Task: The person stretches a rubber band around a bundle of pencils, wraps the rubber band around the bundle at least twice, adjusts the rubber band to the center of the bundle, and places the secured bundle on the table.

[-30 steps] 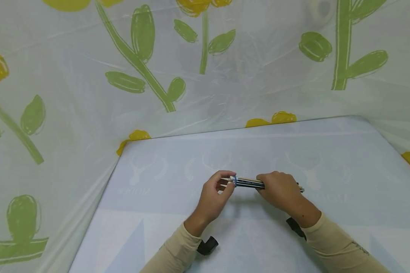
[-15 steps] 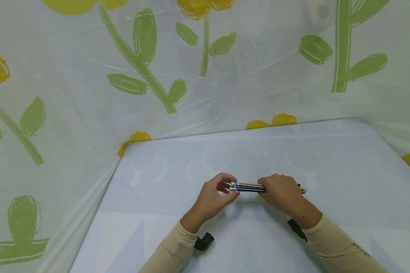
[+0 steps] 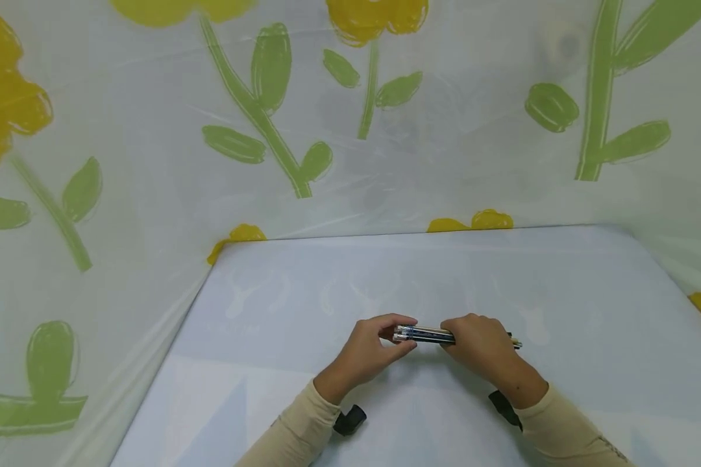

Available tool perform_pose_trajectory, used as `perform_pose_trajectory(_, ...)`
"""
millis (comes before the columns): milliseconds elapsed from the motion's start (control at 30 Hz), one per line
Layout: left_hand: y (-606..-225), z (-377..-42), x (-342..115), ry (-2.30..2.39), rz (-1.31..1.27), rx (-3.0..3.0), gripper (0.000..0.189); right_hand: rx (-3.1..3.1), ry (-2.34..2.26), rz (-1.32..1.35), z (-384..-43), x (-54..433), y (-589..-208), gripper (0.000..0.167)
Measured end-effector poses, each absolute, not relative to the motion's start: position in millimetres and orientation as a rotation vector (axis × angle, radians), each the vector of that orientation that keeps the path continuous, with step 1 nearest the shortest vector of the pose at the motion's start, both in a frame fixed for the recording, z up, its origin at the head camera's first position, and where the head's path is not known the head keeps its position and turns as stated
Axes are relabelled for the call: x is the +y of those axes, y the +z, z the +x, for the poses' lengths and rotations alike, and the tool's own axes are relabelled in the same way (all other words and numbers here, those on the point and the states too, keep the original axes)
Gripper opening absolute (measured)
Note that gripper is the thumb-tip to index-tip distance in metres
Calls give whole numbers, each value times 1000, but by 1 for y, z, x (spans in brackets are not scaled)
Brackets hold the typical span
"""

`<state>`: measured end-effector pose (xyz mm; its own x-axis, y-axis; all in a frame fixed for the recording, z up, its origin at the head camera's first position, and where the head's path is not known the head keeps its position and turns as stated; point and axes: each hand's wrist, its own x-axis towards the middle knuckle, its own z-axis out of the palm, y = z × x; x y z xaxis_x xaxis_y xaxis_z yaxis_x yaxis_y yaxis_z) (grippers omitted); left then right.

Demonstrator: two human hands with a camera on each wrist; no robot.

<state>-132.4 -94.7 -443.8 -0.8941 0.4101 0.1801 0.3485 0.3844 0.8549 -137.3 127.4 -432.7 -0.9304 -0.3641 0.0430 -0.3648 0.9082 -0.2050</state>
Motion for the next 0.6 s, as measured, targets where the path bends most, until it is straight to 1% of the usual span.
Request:
perform_pose_trajectory(167, -442, -131, -93, 1501, 737, 2585, 35, -3053, 359, 573, -131, 125, -435, 21)
perform_pose_trajectory(467, -443, -129, -91, 1524, 721, 2561, 36, -3006, 356, 615, -130, 124, -433, 27)
perform_pose_trajectory(600, -443, -128, -91, 1495, 772, 2578, 39, -3014, 358, 621, -130, 125, -433, 27)
